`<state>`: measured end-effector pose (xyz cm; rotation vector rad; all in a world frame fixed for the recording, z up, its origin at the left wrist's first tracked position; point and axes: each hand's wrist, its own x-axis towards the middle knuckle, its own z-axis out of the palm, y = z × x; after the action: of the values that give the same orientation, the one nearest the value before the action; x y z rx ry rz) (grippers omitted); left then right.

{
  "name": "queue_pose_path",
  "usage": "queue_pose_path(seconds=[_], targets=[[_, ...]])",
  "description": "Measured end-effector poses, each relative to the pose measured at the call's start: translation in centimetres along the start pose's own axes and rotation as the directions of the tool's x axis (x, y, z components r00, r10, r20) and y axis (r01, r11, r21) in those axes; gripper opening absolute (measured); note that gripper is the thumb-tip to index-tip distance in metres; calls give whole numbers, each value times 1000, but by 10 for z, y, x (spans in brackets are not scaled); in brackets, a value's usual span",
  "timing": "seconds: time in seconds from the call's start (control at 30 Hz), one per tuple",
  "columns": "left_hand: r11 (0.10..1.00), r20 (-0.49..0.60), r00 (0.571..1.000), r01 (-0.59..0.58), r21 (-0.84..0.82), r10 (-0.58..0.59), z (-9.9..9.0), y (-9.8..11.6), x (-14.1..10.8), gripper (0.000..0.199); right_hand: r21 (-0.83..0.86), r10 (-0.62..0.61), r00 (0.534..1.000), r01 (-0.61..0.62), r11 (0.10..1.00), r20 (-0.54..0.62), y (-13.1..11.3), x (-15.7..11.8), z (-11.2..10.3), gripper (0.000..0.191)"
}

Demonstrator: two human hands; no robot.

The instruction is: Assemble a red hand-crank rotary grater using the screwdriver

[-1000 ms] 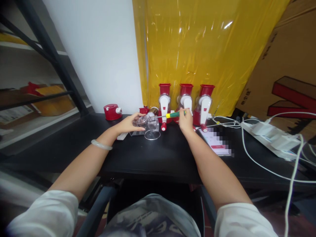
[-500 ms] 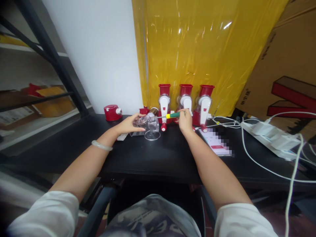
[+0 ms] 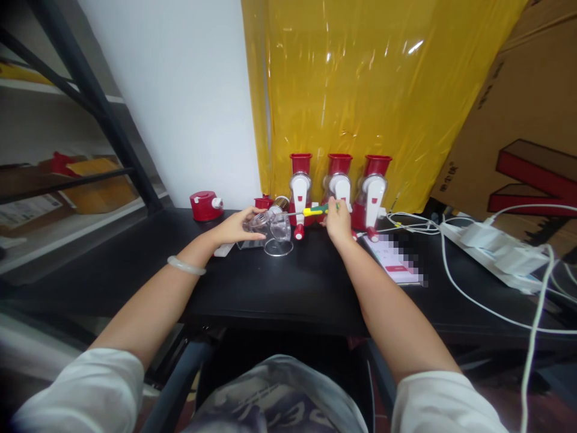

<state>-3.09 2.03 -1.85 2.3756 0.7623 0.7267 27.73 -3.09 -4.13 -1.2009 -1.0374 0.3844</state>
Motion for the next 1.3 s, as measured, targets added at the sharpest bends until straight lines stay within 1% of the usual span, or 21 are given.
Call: queue_pose_path(seconds=[0.07,0.13,0.37,0.43,0.53,0.6,0.7,0.77,0.83,0.93,1.0,1.2,1.3], targets=[[1000,-4,1000,-10,-5,10,0,0,0,71,9,57,998,-56,998,-31,-2,-2,0,20],[1000,-5,1000,-12,-10,12,0,0,0,71,38,87,996,-86,996,-31,-4,-2,1,14],[1000,-10,1000,19,1,-19,1,2,0,73,54,98,993,-95,994,-65,-6,-1,3,10],[1000,-14,1000,8,-6,-8,1,2,0,72,77,118,991,-113,991,-61,-5,0,4,13],[1000,-3,1000,1,-1,-1,0,1,0,72,84,123,991,-119,989,-53,-3,1,4,25],[1000,1,1000,4,1,-4,0,1,0,72,81,102,993,-98,992,-54,0,2,4,32],[1000,-3,1000,2,-8,-2,0,1,0,72,72,68,997,-65,995,-45,2,3,2,36],[1000,-5,1000,-3,-8,2,1,0,1,71,54,63,998,-61,997,-32,2,2,2,34],[1000,-6,1000,-3,-4,3,1,0,1,71,49,76,997,-75,996,-23,-1,0,2,28],[1000,-6,1000,9,-4,-9,1,0,0,72,94,98,995,-97,991,-10,-5,-2,2,15],[1000,-9,1000,16,-13,-16,1,0,0,72,111,100,995,-99,989,-5,-7,-3,2,11],[1000,-10,1000,12,-2,-12,1,3,0,72,78,76,997,-73,994,-30,-6,-2,2,10],[1000,-9,1000,24,0,-24,0,4,0,73,62,70,997,-68,996,-28,-4,-1,2,22]])
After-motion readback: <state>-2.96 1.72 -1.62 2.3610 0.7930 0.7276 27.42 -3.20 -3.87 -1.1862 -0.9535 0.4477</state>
